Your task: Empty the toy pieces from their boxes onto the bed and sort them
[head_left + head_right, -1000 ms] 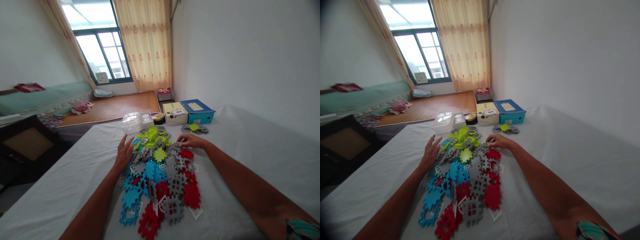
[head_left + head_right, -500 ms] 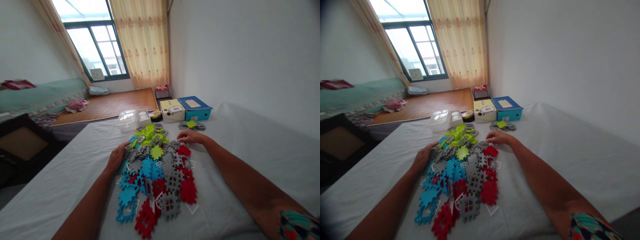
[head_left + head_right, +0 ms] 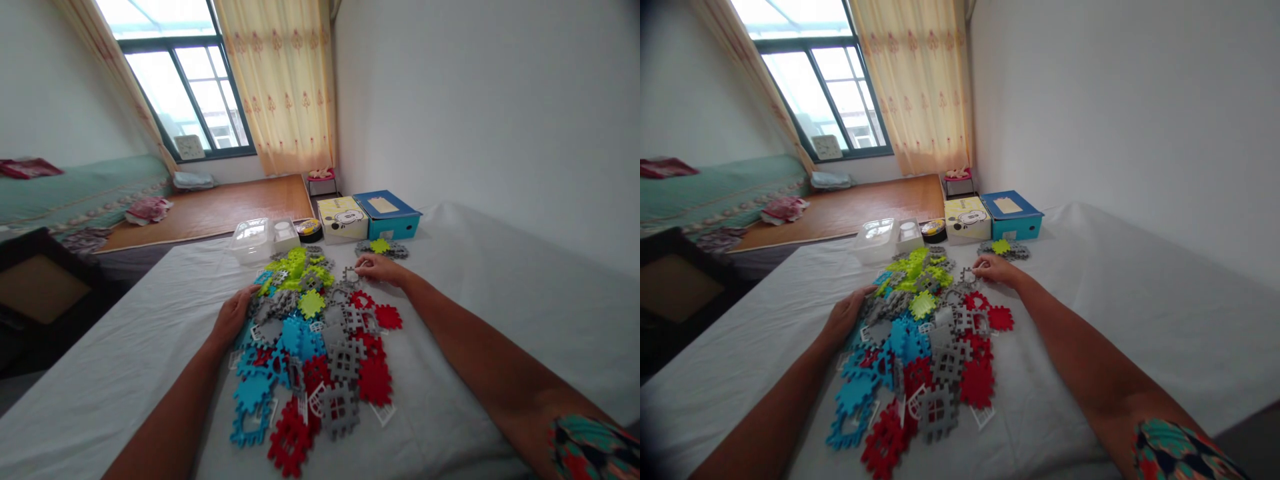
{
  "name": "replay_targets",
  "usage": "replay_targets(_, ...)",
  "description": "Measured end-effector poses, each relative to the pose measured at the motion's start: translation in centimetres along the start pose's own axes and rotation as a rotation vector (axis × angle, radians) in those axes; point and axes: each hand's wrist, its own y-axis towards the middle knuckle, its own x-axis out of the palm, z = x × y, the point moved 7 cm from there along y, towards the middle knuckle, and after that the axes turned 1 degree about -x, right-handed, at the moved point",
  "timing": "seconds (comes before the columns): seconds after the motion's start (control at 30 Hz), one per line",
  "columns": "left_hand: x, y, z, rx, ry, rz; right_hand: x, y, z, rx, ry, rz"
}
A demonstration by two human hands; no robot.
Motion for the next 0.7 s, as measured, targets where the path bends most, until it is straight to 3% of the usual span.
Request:
replay_targets(0.1, 0.0, -0.1, 0.2, -0.019, -0.027, 0.003, -0.9, 0.1, 0.5, 0.006, 0.049, 0.121)
replay_targets(0.27, 0.0, -0.1, 0.1, -0.014, -0.056, 0.019, -1.5, 0.6, 1.0, 0.01, 0.099, 0.172)
replay_targets(0.33, 0.1, 0.0, -0.2, -0.01, -0.047, 0.009, -3.1, 0.7, 0.9, -0.025, 0.127, 0.319)
replay_targets(0.5, 0.1, 0.2, -0.7, -0.016, -0.008, 0.003, -9.6, -0.6, 1.8, -0.152, 0.184, 0.892)
replay_targets(0.57, 0.0, 0.1, -0.5, -0.014, -0.002, 0.004, -11.1, -1.1, 3.0, -0.136, 0.213, 0.994)
replay_targets(0.7, 0.0, 0.1, -0.3, -0.018, 0.006, 0.007, -12.7, -1.6, 4.9, -0.07, 0.204, 1.047)
